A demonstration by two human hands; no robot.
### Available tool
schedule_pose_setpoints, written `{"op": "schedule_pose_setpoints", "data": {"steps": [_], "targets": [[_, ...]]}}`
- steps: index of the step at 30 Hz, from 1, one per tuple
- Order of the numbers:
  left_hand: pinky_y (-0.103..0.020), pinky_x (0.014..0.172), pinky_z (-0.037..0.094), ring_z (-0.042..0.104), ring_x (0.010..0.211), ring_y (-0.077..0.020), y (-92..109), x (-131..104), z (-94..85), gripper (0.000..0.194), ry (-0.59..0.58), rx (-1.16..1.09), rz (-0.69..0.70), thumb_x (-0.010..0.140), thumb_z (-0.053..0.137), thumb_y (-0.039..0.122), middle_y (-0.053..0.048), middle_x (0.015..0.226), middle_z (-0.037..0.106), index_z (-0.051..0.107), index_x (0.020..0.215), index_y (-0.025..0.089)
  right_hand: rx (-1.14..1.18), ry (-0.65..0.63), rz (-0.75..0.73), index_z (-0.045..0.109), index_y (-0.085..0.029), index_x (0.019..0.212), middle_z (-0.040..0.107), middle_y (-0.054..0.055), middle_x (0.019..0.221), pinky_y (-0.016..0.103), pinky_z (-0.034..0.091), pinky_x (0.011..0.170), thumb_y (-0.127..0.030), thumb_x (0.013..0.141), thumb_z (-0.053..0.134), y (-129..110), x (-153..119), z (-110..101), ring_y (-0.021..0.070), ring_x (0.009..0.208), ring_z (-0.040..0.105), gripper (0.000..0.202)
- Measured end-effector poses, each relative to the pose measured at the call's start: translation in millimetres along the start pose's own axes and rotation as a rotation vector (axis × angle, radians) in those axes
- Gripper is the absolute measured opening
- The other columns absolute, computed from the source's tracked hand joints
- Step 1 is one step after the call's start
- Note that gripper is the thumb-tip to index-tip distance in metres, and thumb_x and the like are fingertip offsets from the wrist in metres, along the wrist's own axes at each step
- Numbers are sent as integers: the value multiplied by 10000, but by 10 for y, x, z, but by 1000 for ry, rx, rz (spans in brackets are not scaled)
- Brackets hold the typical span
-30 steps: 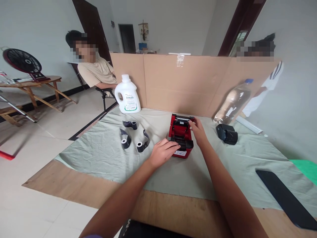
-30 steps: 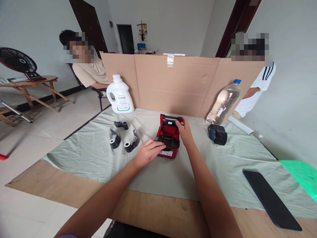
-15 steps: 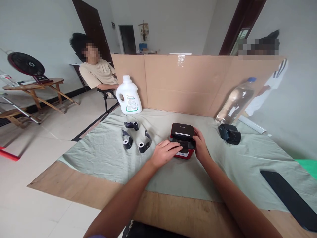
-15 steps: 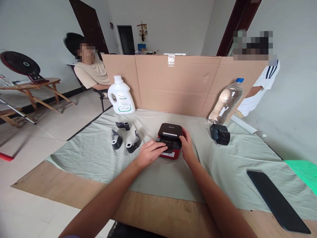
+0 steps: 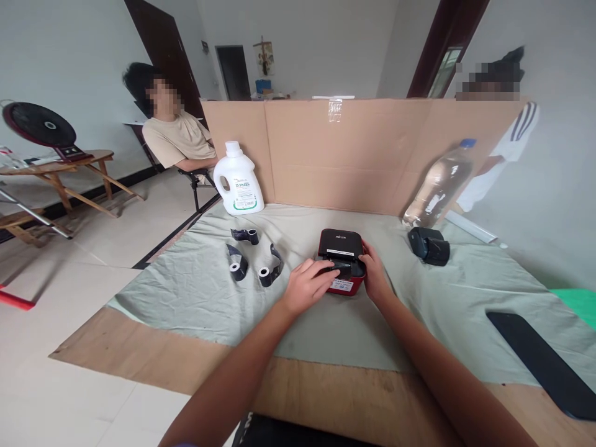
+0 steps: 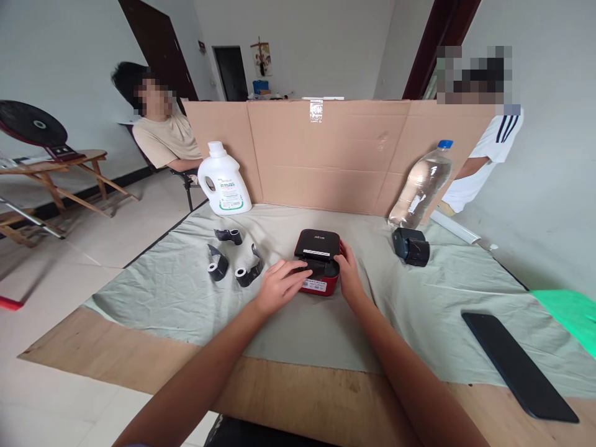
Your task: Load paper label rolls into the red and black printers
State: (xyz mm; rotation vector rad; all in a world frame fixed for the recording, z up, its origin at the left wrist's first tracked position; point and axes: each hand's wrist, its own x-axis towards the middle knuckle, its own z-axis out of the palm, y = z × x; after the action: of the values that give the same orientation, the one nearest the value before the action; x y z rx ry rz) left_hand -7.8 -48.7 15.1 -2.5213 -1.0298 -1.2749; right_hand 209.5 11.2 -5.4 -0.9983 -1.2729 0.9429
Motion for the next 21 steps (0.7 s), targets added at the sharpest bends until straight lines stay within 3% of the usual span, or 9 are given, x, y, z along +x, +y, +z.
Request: {"op": "schedule_pose_setpoints", "data": {"steps": [5,11,17,21], "targets": [[-361,915,519,621,1039,-216,12,18,26,300,2,-60,-151,957,571,330,-58,1328,646,691,1229,284,42,28,8,525,-237,1384,575,72,1446,431,480,1071,-335,800,527,-3,-28,7,241,1306,555,592],[-427,972,503,586,1177,-287,-19,64,29,797,-100,-185,-454,828,720,456,-97,1381,608,378,1514,239,93,19,35,519,-245,1387,558,70,1465,437,459,1095,-314,793,534,-54,-33,23,239,1336,533,598],[-392,928,526,622,1154,-277,-142,75,71,696,-113,-337,-499,755,781,424,-98,1332,611,506,1367,238,101,11,67,534,-264,1367,556,50,1472,426,478,1078,-264,750,550,-133,-23,10,242,1335,536,618],[-400,957,526,633,1143,-266,-148,75,102,653,-110,-338,-507,738,794,396,-74,1254,635,527,1318,259,226,44,137,575,-304,1321,569,3,1457,431,413,1139,-240,729,575,-191,-59,42,243,1362,501,595]]}}
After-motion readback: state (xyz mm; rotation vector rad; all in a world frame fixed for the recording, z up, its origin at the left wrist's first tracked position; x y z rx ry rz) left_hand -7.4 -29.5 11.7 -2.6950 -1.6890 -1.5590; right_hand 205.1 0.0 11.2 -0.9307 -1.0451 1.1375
